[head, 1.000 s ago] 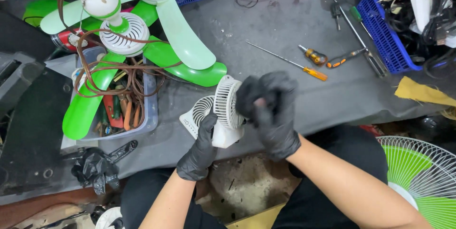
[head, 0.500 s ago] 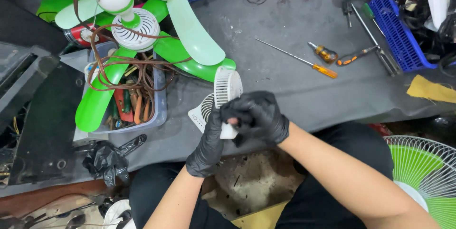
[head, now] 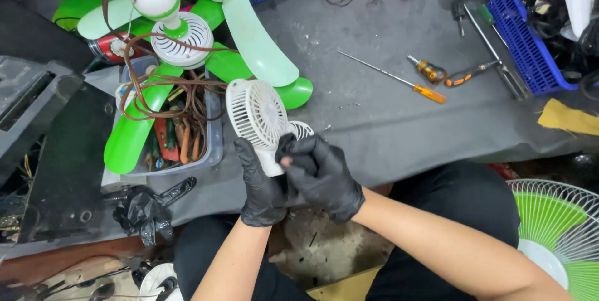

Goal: Cleaning a small plastic fan grill using a cloth and a thin metal probe on a repair bench.

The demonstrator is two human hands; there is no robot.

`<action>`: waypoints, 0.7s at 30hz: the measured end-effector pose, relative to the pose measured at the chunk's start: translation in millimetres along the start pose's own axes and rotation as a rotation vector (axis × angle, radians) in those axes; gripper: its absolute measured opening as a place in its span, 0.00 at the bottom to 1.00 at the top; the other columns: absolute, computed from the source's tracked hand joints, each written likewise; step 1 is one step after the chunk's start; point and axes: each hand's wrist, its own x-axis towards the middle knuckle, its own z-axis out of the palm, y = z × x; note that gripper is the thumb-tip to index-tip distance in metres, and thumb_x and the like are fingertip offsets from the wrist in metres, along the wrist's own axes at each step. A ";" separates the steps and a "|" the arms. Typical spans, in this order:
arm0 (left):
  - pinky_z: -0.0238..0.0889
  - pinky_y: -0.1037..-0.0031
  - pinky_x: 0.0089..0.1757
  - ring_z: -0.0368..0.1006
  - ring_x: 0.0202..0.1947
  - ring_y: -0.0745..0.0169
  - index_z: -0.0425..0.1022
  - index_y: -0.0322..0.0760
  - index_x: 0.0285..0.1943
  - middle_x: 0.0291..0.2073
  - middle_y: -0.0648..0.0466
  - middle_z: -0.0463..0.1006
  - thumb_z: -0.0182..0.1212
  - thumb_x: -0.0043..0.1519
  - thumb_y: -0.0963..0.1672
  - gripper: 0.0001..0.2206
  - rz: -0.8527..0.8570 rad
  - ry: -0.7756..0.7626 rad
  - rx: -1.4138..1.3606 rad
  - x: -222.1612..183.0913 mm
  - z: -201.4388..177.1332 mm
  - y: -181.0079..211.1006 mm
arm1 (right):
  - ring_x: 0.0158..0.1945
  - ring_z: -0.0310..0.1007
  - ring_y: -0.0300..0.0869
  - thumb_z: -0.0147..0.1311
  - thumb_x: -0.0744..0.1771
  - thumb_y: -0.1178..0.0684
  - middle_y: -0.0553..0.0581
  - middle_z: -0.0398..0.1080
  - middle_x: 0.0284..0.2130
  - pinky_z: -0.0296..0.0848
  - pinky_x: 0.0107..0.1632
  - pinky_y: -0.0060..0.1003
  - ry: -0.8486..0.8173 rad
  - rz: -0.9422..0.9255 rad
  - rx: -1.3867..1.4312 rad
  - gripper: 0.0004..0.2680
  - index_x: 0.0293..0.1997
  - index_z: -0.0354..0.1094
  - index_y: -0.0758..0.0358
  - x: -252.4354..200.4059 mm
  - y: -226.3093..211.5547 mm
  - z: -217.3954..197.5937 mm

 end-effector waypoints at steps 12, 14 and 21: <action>0.76 0.53 0.35 0.77 0.29 0.31 0.75 0.17 0.39 0.33 0.27 0.79 0.61 0.57 0.55 0.28 -0.034 0.374 0.113 6.6 34.5 6.4 | 0.35 0.77 0.48 0.63 0.57 0.66 0.66 0.73 0.26 0.75 0.38 0.46 -0.128 0.083 0.114 0.09 0.35 0.68 0.69 -3.9 11.2 0.1; 0.75 0.54 0.37 0.76 0.32 0.32 0.73 0.19 0.41 0.35 0.29 0.78 0.60 0.57 0.54 0.27 -0.042 0.354 0.121 4.8 29.4 5.9 | 0.35 0.73 0.43 0.60 0.60 0.64 0.65 0.73 0.26 0.75 0.39 0.44 -0.096 0.079 0.068 0.06 0.36 0.66 0.69 13.5 30.7 -10.3; 0.67 0.58 0.51 0.72 0.50 0.43 0.64 0.30 0.61 0.54 0.39 0.72 0.54 0.61 0.51 0.25 -0.139 0.102 0.192 13.8 13.3 -3.4 | 0.24 0.70 0.57 0.57 0.61 0.62 0.58 0.69 0.20 0.72 0.38 0.43 -0.195 -0.565 -0.347 0.03 0.31 0.69 0.61 34.2 -45.7 -16.6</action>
